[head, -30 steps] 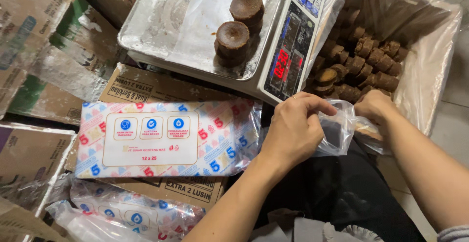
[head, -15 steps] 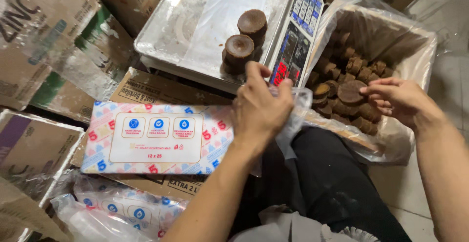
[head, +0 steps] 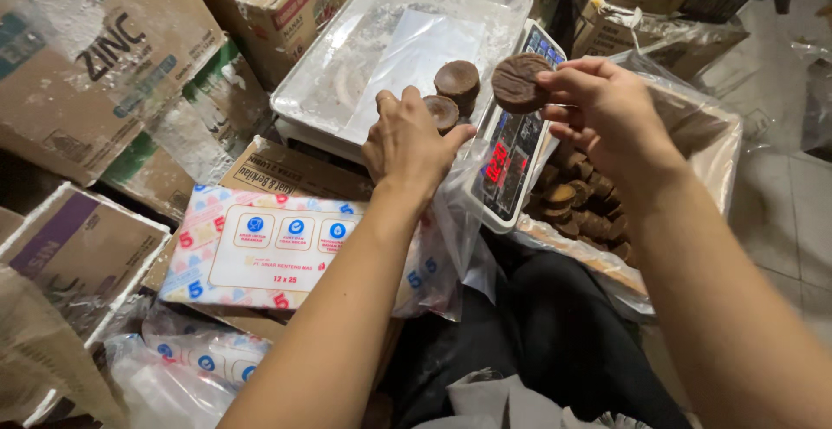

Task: The person repeatedly picks brown cylindrical items from a bulk container, places them on a digital scale, transfers them into small plastic bags, and ties the bags closed. The process is repeated multiple times with consistent handling of the cylinders and bags.

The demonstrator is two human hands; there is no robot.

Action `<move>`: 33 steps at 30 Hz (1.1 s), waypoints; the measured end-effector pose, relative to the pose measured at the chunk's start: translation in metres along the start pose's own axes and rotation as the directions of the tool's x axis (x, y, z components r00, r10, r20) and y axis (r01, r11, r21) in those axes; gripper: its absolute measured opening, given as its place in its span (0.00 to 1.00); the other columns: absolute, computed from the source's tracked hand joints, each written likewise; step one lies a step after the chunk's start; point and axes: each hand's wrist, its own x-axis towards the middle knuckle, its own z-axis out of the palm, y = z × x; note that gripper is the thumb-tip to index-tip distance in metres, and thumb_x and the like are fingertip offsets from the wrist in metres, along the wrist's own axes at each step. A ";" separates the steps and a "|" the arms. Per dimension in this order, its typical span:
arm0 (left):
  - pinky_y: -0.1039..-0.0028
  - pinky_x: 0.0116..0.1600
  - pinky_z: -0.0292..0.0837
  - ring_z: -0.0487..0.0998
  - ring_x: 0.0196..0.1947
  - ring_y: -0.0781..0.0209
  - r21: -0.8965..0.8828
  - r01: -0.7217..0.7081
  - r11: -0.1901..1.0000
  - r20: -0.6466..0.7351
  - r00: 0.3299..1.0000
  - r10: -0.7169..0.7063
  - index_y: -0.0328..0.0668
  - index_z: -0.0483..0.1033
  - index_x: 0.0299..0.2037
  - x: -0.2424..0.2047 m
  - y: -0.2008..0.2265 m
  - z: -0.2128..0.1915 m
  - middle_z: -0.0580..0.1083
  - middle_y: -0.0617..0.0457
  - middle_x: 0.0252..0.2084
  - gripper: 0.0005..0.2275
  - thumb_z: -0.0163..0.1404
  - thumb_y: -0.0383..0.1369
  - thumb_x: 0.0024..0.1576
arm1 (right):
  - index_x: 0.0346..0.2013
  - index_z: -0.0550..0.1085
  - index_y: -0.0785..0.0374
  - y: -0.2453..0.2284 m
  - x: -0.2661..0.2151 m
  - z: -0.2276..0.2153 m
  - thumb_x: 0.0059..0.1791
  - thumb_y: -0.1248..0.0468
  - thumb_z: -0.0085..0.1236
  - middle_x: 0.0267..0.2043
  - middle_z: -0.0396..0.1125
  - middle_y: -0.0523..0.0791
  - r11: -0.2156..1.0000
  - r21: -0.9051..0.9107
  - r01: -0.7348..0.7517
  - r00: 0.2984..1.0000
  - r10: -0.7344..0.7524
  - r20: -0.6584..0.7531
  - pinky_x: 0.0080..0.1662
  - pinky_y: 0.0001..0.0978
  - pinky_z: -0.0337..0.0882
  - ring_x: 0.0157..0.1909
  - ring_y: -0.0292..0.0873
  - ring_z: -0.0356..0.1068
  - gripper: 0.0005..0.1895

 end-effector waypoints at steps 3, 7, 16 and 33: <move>0.52 0.50 0.74 0.78 0.48 0.38 0.008 -0.026 1.000 -0.010 1.000 0.026 0.38 0.75 0.46 0.007 -0.009 0.005 0.71 0.41 0.52 0.30 0.66 0.53 0.43 | 0.43 0.70 0.58 0.006 0.001 0.019 0.47 0.64 0.66 0.38 0.72 0.43 1.000 -0.019 0.005 0.997 -0.006 -0.077 0.34 0.29 0.72 0.34 0.37 0.73 0.15; 0.56 0.49 0.74 0.78 0.47 0.44 -0.067 -0.006 0.998 -0.014 1.000 0.005 0.39 0.78 0.42 0.010 -0.023 0.003 0.74 0.44 0.47 0.28 0.66 0.55 0.41 | 0.43 0.71 0.58 0.016 0.003 0.032 0.45 0.64 0.66 0.38 0.74 0.43 0.999 0.035 -0.035 0.993 0.039 -0.113 0.35 0.30 0.74 0.34 0.39 0.74 0.15; 0.60 0.49 0.75 0.81 0.45 0.47 -0.148 0.114 0.982 -0.069 0.990 -0.125 0.38 0.81 0.39 -0.019 -0.059 -0.043 0.80 0.43 0.42 0.27 0.65 0.55 0.41 | 0.41 0.73 0.63 0.045 0.005 0.075 0.46 0.65 0.66 0.36 0.73 0.46 0.992 0.075 -0.097 0.995 0.094 0.042 0.37 0.31 0.77 0.33 0.40 0.74 0.12; 0.59 0.48 0.75 0.79 0.44 0.46 -0.228 -0.010 0.974 -0.018 1.000 0.006 0.41 0.81 0.43 -0.097 -0.036 -0.030 0.77 0.45 0.43 0.27 0.66 0.52 0.40 | 0.48 0.74 0.70 0.059 -0.015 0.027 0.52 0.62 0.58 0.40 0.73 0.48 0.990 -0.043 -0.134 0.977 0.140 0.159 0.38 0.27 0.77 0.39 0.39 0.75 0.15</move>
